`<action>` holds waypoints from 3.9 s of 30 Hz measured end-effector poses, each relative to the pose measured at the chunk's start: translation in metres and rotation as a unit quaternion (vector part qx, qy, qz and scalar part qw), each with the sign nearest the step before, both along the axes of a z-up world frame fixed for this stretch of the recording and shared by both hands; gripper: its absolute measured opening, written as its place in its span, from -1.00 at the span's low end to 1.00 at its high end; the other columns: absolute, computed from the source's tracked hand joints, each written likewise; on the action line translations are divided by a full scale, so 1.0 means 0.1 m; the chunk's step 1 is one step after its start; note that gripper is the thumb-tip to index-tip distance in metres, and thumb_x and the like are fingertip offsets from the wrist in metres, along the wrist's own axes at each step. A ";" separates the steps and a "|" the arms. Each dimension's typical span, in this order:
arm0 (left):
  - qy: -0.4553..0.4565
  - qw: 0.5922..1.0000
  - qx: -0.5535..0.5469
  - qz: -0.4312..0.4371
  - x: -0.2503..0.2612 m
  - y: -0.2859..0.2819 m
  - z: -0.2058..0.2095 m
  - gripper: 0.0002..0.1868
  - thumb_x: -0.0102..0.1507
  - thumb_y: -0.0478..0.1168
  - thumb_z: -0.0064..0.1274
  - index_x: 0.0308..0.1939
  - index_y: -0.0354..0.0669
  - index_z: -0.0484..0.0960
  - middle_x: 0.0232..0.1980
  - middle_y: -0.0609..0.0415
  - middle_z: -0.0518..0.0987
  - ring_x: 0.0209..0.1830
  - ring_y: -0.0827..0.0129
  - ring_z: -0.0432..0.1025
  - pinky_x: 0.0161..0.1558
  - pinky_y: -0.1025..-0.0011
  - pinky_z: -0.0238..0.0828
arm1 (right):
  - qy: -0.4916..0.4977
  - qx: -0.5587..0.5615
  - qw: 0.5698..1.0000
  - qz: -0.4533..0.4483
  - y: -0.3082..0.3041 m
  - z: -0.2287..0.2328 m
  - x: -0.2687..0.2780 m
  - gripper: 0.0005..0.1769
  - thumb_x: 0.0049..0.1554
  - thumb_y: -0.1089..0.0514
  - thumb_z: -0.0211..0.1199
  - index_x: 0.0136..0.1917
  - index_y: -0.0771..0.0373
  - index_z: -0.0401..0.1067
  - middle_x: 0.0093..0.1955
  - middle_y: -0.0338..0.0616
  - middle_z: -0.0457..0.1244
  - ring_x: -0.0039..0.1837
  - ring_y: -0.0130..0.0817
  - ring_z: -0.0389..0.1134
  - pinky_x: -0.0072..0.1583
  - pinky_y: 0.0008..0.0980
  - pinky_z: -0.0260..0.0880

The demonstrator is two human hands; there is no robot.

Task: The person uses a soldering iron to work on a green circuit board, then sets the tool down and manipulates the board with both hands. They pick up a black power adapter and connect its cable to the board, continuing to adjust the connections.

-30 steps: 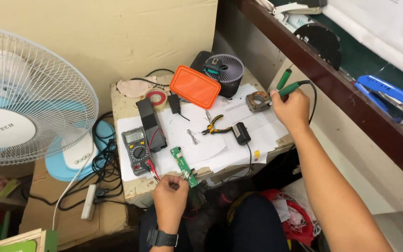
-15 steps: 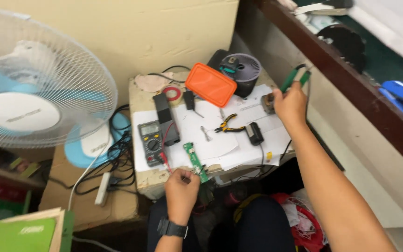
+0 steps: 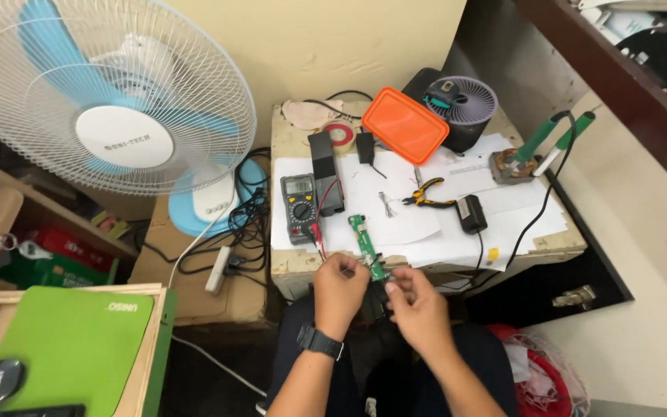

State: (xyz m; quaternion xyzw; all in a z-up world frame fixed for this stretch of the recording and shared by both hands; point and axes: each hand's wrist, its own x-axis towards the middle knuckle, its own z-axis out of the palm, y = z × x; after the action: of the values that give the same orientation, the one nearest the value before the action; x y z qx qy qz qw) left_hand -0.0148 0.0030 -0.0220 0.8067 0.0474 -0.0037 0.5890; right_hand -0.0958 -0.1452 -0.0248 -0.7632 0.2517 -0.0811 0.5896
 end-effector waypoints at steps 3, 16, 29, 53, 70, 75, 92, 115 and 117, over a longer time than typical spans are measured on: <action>0.013 0.999 -0.029 -0.017 0.04 0.05 -0.09 -0.86 0.26 -0.23 0.28 -0.25 -0.23 0.84 -0.38 -0.15 0.81 -0.33 0.18 0.72 -0.26 0.27 0.61 | -0.003 0.159 0.987 -0.012 0.11 -0.11 0.03 -0.52 0.43 0.20 0.26 0.57 0.38 0.41 0.24 0.29 0.52 0.01 -0.06 0.60 -0.07 -0.19 0.76; 0.007 0.996 -0.047 -0.075 -0.10 0.08 0.19 -0.84 0.32 -0.21 0.34 -0.11 -0.19 0.90 -0.21 -0.09 0.86 -0.25 0.30 0.70 -0.20 0.31 0.61 | -0.088 0.217 0.971 -0.043 -0.08 -0.15 0.16 -0.71 0.38 0.28 0.38 0.35 0.40 0.56 0.01 0.08 0.50 -0.07 -0.18 0.60 -0.10 -0.32 0.72; -0.100 0.984 -0.118 -0.091 -0.35 0.15 0.73 -0.86 0.31 -0.40 0.36 -0.08 -0.13 0.91 -0.31 0.03 0.76 -0.22 0.40 0.68 -0.17 0.47 0.65 | -0.207 0.236 0.949 0.019 -0.38 0.01 -0.03 -0.51 0.42 0.31 0.25 0.58 0.39 0.39 0.09 0.09 0.50 -0.05 -0.25 0.59 0.00 -0.33 0.75; -0.107 0.958 -0.261 -0.042 -0.60 0.51 0.61 -0.68 0.40 -0.40 0.34 0.24 -0.21 0.72 -0.15 0.05 0.78 -0.25 0.54 0.57 -0.12 0.49 0.60 | -0.206 0.190 0.951 0.127 -0.20 0.20 -0.36 -0.46 0.40 0.36 0.25 0.62 0.43 0.46 0.12 0.17 0.51 -0.03 -0.22 0.61 0.02 -0.24 0.81; -0.041 0.973 -0.213 -0.077 -0.61 0.35 0.32 -0.89 0.31 -0.42 0.40 -0.08 -0.24 0.86 -0.34 0.06 0.78 -0.30 0.54 0.60 -0.20 0.52 0.62 | -0.209 0.172 0.958 0.098 -0.18 0.15 -0.35 -0.49 0.38 0.40 0.28 0.58 0.41 0.48 0.18 0.14 0.49 0.03 -0.23 0.62 0.09 -0.23 0.81; -0.035 0.972 -0.216 -0.086 -0.63 0.31 0.30 -0.88 0.32 -0.44 0.36 -0.06 -0.28 0.84 -0.32 0.05 0.77 -0.25 0.52 0.62 -0.15 0.49 0.65 | -0.210 0.177 0.958 0.077 -0.19 0.07 -0.35 -0.51 0.38 0.41 0.29 0.56 0.42 0.50 0.17 0.15 0.49 0.02 -0.20 0.63 0.10 -0.19 0.81; -0.082 0.982 -0.167 -0.013 -0.55 0.47 0.49 -0.49 0.32 -0.29 0.48 0.32 -0.29 0.67 -0.01 -0.06 0.75 -0.12 0.37 0.66 -0.11 0.40 0.67 | -0.230 0.018 0.968 0.100 -0.25 0.18 -0.39 -0.52 0.35 0.44 0.31 0.53 0.41 0.53 0.17 0.24 0.54 0.04 -0.15 0.65 0.10 -0.09 0.82; -0.075 0.946 -0.312 -0.046 -0.43 0.55 0.54 -0.56 0.35 -0.47 0.33 0.31 -0.19 0.67 0.08 0.08 0.68 0.07 0.41 0.66 0.32 0.41 0.68 | -0.378 -0.288 0.873 0.107 -0.11 0.44 -0.52 -0.68 0.34 0.39 0.44 0.36 0.33 0.61 0.30 0.04 0.51 0.32 -0.20 0.60 0.38 -0.35 0.69; -0.095 0.937 -0.335 -0.030 -0.33 0.60 0.30 -0.48 0.31 -0.53 0.34 0.35 -0.38 0.61 0.07 -0.10 0.74 -0.01 0.39 0.70 0.07 0.42 0.74 | -0.373 -0.120 0.914 0.109 -0.12 0.35 -0.47 -0.53 0.19 0.53 0.44 0.37 0.42 0.58 0.35 0.17 0.49 0.28 0.06 0.62 0.20 -0.07 0.74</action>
State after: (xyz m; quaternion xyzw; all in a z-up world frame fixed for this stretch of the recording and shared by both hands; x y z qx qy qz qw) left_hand -0.0474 0.0627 0.0082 0.5605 -0.0371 0.0401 0.8263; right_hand -0.1427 -0.1576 0.0105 -0.7653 -0.0825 -0.3247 0.5495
